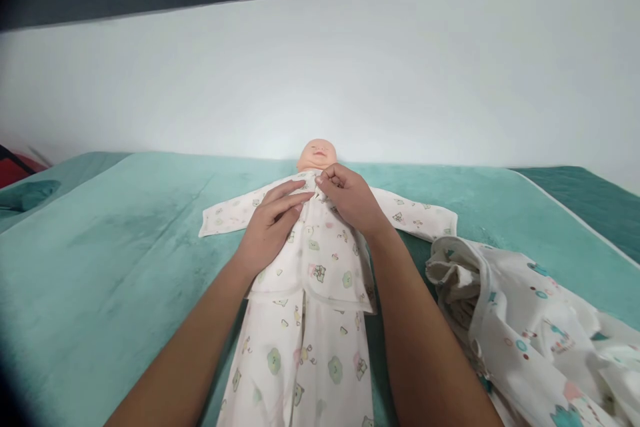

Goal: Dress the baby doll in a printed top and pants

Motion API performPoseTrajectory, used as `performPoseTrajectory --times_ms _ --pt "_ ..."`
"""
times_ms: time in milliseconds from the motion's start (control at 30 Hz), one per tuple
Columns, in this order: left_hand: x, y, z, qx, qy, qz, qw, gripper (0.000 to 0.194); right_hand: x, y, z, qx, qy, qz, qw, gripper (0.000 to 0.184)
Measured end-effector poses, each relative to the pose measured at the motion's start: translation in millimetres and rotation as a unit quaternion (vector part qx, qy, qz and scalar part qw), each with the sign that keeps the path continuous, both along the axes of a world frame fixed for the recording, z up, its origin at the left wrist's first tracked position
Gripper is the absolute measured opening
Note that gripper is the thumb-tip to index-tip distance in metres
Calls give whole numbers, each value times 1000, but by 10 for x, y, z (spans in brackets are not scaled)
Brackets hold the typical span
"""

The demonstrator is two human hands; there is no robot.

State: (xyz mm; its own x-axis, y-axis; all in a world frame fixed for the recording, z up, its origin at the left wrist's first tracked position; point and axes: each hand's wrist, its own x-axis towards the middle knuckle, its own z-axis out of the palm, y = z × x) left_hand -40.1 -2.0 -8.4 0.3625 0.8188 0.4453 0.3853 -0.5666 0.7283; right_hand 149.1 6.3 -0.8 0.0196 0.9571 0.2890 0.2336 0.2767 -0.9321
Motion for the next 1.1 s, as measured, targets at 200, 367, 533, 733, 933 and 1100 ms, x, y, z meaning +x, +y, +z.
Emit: performPoseTrajectory --times_ms 200,367,533,733,933,1100 --pt "-7 4 -21 -1 -8 3 1000 34 10 13 -37 -4 61 10 998 31" --pt "-37 8 0 25 -9 -16 1000 28 36 -58 48 -21 14 26 999 34" --pt "-85 0 58 40 34 -70 996 21 81 -199 251 -48 -122 81 988 34" --pt "-162 -5 98 24 97 -110 989 15 125 -330 408 -109 -188 136 967 28" --pt "-210 14 112 10 109 -137 985 13 135 -341 416 -143 -161 195 957 22" --pt "-193 7 116 5 116 -132 984 12 140 -304 367 -135 -131 212 959 19"
